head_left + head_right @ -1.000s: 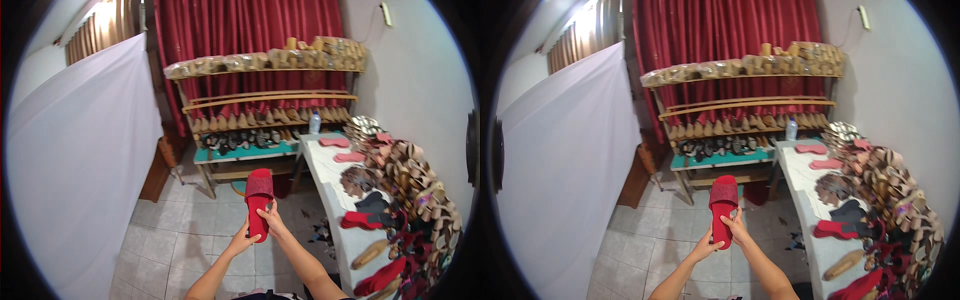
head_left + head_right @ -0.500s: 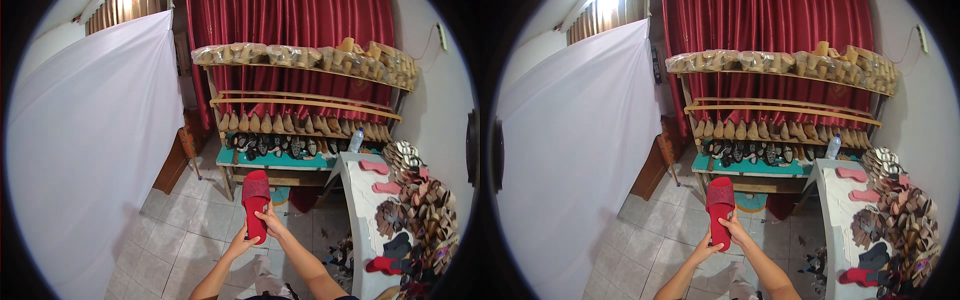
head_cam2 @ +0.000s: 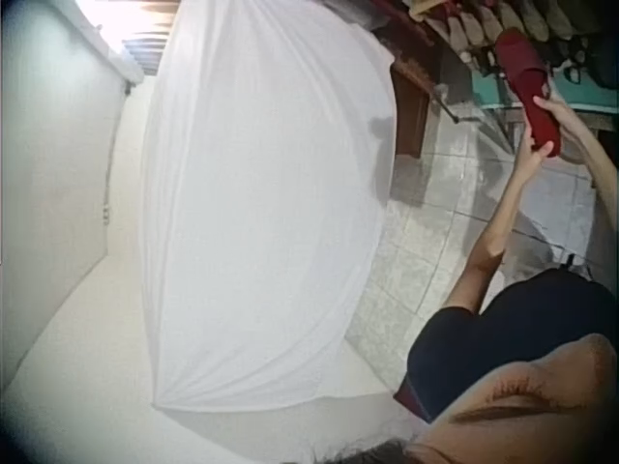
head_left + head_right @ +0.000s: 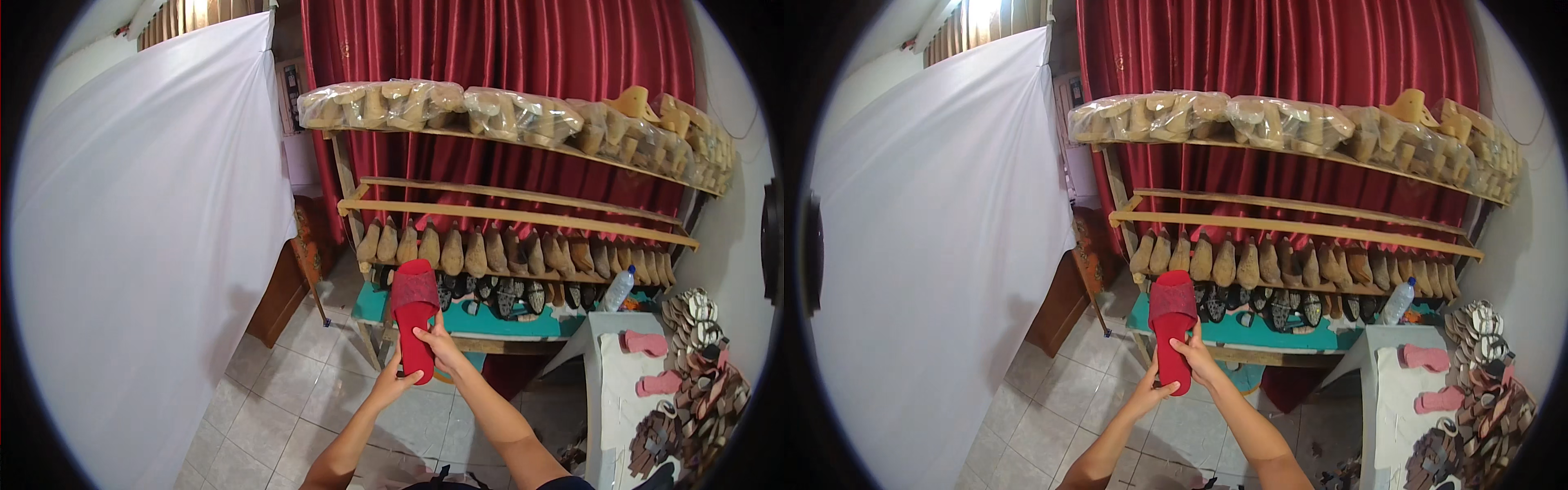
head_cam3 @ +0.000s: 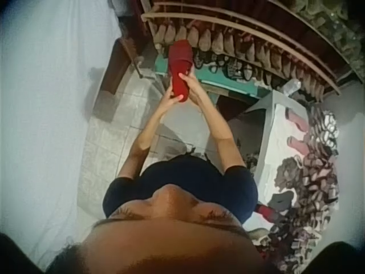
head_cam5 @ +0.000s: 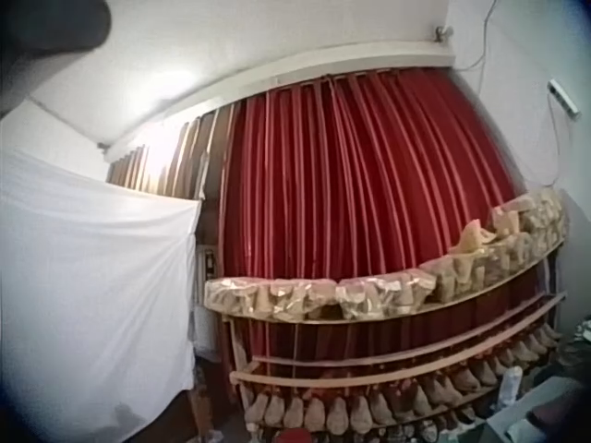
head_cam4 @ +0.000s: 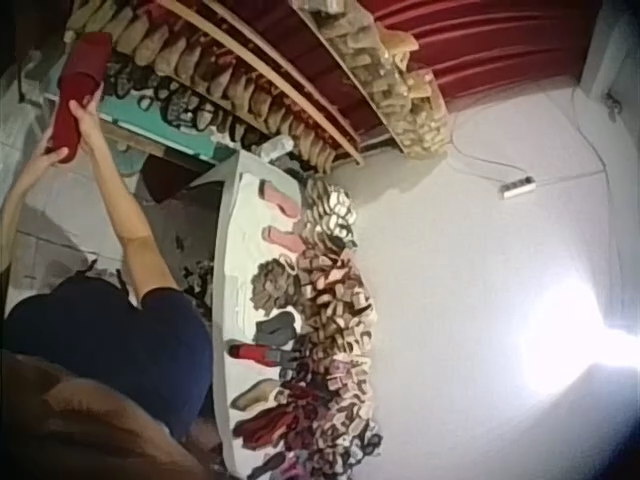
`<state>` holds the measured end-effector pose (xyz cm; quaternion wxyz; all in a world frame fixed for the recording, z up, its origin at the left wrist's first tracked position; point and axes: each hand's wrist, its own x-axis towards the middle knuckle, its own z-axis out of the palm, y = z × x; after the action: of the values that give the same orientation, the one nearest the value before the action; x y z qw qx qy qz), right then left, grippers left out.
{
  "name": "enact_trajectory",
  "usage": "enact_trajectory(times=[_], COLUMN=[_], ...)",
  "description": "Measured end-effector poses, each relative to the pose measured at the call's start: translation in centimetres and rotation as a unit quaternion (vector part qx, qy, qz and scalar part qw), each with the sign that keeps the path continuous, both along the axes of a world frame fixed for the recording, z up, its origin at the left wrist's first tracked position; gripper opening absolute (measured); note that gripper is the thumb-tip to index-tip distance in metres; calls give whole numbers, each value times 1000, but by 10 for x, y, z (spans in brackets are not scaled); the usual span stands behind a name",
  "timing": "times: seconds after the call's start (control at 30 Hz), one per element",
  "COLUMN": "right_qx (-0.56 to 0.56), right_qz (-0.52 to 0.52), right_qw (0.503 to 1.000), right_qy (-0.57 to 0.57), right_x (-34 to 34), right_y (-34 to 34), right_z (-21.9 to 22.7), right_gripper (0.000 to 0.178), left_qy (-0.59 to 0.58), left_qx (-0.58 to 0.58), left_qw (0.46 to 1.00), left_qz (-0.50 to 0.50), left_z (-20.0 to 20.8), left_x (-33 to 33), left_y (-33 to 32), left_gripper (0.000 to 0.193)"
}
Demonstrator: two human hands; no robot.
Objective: Assembling shoe uppers onto shoe lasts and checking components at a manufacturing table.
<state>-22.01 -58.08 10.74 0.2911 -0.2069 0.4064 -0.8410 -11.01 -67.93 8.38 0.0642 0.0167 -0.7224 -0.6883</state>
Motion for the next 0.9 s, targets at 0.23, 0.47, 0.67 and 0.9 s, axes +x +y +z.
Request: enact_trajectory(times=[0.23,0.47,0.67,0.9], right_qx=[6,6,54,109], right_qz=[-16,-56,-93,-117], right_qw=[998,994,993,986], right_qy=[58,89,46,-38], right_x=[-85,-189,-280,-371], right_y=[-55,-128,-194,-251], right_z=[21,62,140,140], right_gripper=[73,71,66,54], left_qy=[37,69,24,-27], left_qx=[-23,-20,14,16], left_qw=[999,997,999,999], left_qz=[9,17,-17,18], left_z=[6,63,125,146], left_x=[-90,-191,-291,-363], left_y=[-57,-124,-196,-240], left_gripper=[87,85,80,83])
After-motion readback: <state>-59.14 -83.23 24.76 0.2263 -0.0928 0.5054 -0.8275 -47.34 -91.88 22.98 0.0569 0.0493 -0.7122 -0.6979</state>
